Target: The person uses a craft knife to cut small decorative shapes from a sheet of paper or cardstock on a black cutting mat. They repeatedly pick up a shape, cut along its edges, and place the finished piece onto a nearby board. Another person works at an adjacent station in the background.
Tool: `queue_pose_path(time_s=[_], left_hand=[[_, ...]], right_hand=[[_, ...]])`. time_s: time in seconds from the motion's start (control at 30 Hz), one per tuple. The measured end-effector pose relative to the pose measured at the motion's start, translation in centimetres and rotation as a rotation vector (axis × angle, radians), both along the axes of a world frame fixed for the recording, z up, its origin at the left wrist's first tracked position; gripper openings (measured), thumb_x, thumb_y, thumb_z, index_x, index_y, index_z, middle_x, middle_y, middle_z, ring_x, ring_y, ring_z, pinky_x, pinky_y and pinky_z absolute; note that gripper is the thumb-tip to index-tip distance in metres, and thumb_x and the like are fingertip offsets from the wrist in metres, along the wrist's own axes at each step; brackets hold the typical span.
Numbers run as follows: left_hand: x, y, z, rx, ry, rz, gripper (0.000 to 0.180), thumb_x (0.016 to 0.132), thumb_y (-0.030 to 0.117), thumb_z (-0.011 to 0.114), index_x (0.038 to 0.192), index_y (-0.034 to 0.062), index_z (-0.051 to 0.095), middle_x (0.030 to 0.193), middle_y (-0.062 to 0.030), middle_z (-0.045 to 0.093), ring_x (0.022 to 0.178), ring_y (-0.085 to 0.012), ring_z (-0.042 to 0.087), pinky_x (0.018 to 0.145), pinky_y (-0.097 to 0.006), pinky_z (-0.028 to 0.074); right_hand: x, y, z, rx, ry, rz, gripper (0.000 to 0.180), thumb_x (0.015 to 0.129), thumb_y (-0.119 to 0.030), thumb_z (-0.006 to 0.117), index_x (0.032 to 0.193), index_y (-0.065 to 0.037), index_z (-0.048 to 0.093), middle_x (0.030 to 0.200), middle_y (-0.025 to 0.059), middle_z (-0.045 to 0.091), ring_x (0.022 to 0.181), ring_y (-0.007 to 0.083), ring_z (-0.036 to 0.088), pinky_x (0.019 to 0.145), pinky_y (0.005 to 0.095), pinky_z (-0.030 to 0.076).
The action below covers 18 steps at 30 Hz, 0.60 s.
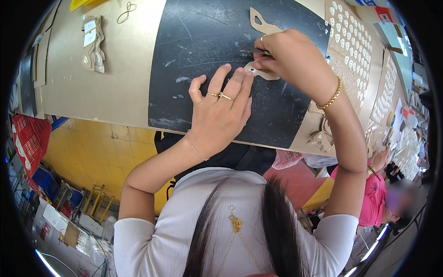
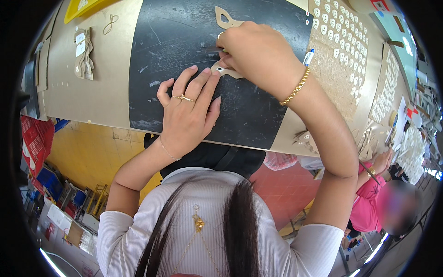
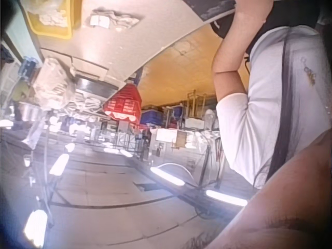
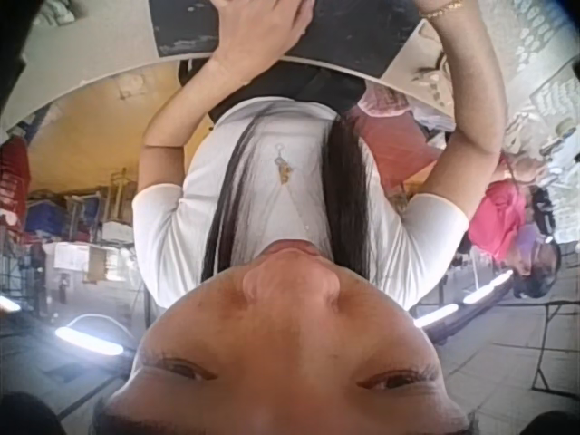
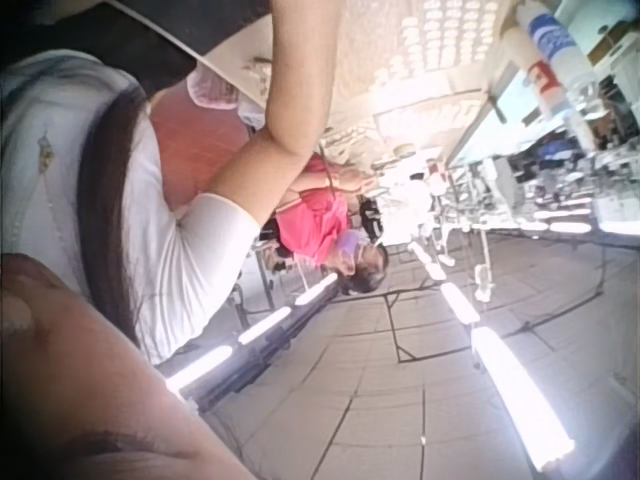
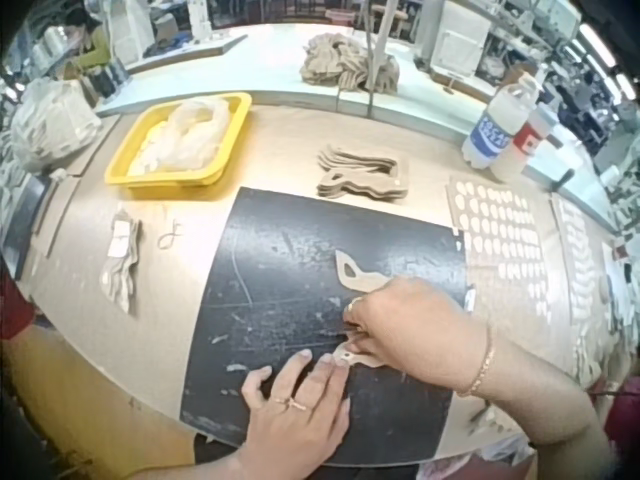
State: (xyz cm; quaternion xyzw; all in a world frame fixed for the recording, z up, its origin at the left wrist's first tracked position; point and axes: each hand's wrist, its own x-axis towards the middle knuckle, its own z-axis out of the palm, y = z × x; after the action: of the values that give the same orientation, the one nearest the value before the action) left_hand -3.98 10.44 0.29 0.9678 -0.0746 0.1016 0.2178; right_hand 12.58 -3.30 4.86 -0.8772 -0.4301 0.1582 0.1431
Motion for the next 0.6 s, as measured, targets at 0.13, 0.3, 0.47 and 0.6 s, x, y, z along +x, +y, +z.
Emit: queue_pose_path(time_s=[0.13,0.3,0.47,0.6], left_hand=[[0.2,-0.2,0.2,0.033,0.002,0.013,0.05,0.085,0.017,0.072,0.133,0.0066,0.061,0.131,-0.0057,0.058,0.129,-0.0252,0.049,0.104,-0.05,0.029],[0.2,-0.3,0.4,0.042,-0.004,0.01,0.051,0.084,0.018,0.072,0.132,0.0069,0.062,0.13,-0.0058,0.058,0.128,-0.0252,0.05,0.104,-0.05,0.03],[0.0,-0.4,0.1,0.052,-0.019,0.018,0.051,0.084,0.019,0.072,0.133,0.0064,0.062,0.13,-0.0056,0.058,0.129,-0.0251,0.05,0.104,-0.05,0.03],[0.1,-0.3,0.1,0.055,-0.026,0.011,0.051,0.083,0.017,0.072,0.132,0.0058,0.062,0.129,-0.0062,0.059,0.128,-0.0256,0.05,0.104,-0.049,0.032]], right_hand=[[-0.3,0.2,0.1,-0.021,-0.034,0.006,0.016,0.081,-0.018,0.077,0.082,-0.003,0.071,0.074,0.0165,0.068,0.072,0.0364,0.067,0.065,0.0421,0.051],[0.9,-0.1,-0.4,0.025,0.115,0.003,0.017,0.08,-0.02,0.077,0.084,-0.004,0.073,0.074,0.015,0.069,0.072,0.036,0.067,0.066,0.0419,0.052],[0.2,0.2,0.1,-0.04,0.014,-0.001,0.017,0.079,-0.022,0.078,0.089,-0.009,0.078,0.079,0.0141,0.072,0.079,0.0334,0.072,0.069,0.0416,0.057],[-0.4,1.0,0.8,-0.155,-0.032,-0.035,0.017,0.079,-0.021,0.078,0.088,-0.008,0.077,0.085,0.0145,0.073,0.082,0.0339,0.072,0.069,0.0422,0.058]])
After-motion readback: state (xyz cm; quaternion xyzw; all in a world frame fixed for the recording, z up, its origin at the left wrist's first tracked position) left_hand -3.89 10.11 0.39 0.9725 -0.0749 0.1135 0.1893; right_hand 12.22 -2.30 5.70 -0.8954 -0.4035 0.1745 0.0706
